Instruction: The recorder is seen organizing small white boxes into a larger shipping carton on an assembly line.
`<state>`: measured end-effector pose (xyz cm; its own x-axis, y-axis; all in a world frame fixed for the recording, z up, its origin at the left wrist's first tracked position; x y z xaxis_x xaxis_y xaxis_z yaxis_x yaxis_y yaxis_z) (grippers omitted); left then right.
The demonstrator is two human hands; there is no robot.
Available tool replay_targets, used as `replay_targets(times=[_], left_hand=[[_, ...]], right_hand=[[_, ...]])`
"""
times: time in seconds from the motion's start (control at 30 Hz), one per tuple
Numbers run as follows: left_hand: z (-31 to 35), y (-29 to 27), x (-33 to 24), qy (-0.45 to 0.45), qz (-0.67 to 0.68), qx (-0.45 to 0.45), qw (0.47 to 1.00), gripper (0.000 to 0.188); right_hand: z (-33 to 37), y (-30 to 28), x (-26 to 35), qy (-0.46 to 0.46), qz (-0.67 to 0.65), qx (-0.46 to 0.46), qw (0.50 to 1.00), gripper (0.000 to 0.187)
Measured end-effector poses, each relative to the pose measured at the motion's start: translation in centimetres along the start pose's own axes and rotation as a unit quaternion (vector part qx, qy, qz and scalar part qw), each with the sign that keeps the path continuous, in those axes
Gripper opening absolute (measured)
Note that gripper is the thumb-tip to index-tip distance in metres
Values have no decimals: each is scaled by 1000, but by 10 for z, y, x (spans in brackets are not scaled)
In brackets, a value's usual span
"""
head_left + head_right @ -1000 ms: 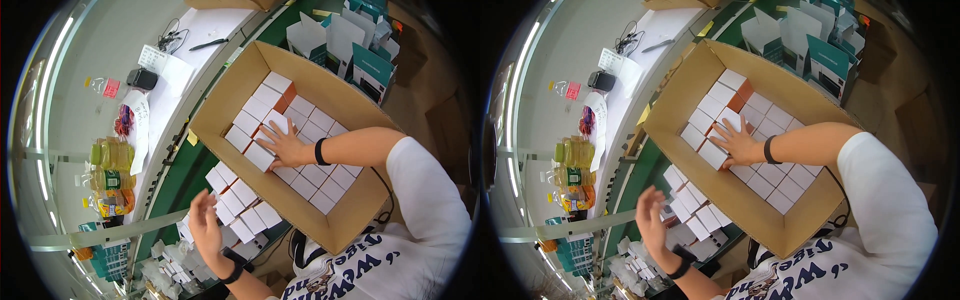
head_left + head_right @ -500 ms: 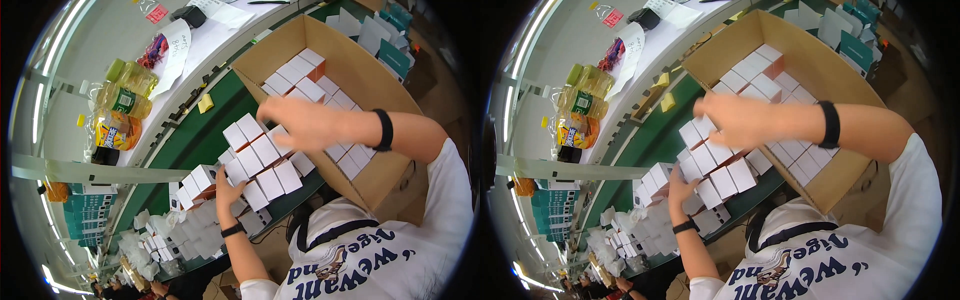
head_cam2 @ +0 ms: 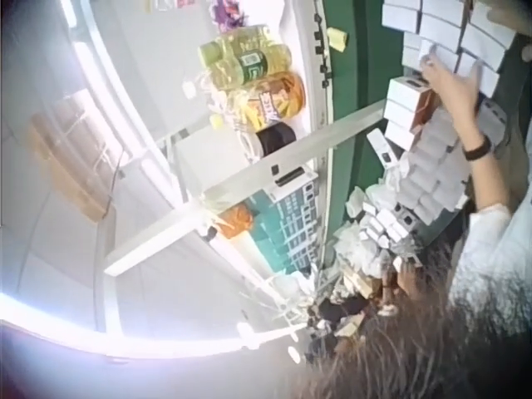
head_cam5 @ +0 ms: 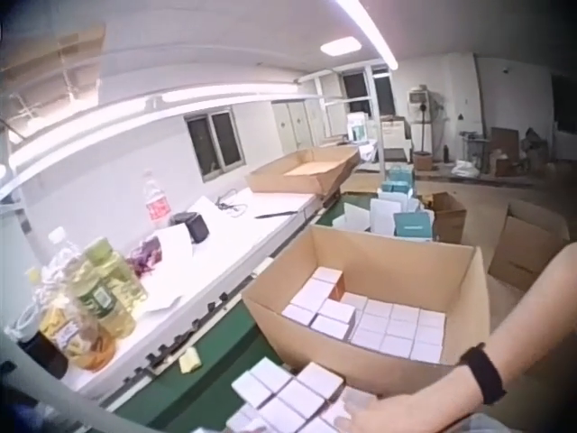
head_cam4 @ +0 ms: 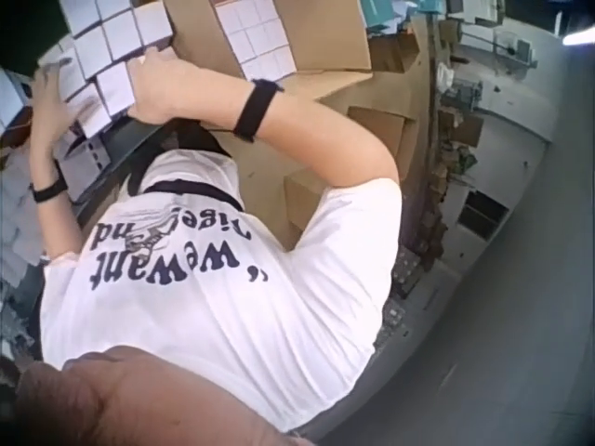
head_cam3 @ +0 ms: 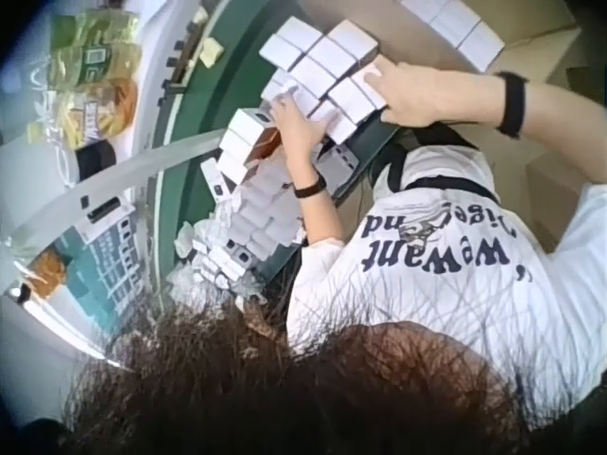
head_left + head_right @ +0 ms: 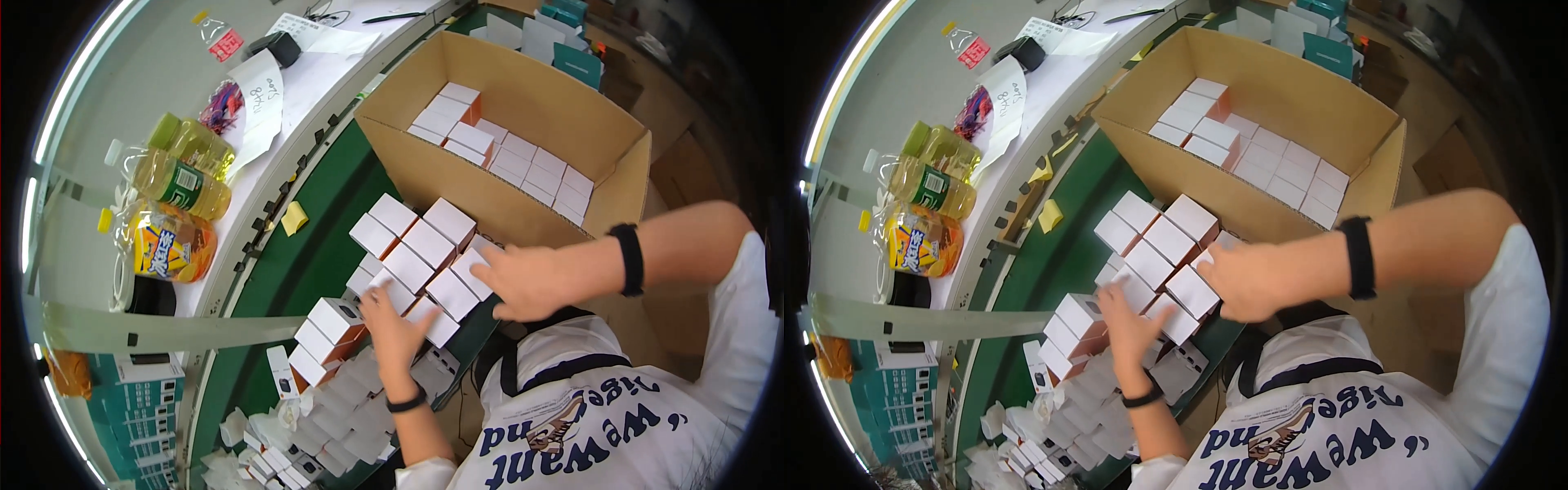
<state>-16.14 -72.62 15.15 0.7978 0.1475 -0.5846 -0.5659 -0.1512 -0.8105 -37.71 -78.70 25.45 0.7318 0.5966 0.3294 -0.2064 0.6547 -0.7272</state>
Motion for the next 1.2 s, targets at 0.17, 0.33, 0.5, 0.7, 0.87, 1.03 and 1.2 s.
replay_targets(times=[0.17,0.33,0.5,0.7,0.87,1.03,1.2], left_hand=[[62,39,-29,-19,11,32,999,95],[76,65,-2,-20,8,-96,995,90],[82,64,4,-27,12,-87,996,79],[85,70,7,-42,24,-94,994,80],[85,71,7,-49,15,-92,994,80],[84,84,8,-30,2,-102,994,81],[83,84,6,-39,-14,-90,995,84]], right_hand=[[-25,49,17,90,-117,-110,983,83],[-114,105,-15,195,-171,-215,942,105],[-114,98,-18,186,-115,-215,952,104],[-120,111,-1,221,-69,-245,942,107],[-123,106,2,221,-111,-242,938,108],[-117,121,-13,180,-99,-295,933,102],[-125,113,-19,171,-131,-217,952,104]])
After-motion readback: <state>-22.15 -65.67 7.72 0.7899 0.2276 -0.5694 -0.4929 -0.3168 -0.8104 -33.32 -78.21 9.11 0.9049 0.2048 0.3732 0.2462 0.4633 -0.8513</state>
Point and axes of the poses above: each hand's wrist, its own z-axis away from the middle knuckle, its own y-axis out of the palm, x = y × z, the point moved 5 cm from there along -z, towards the middle knuckle
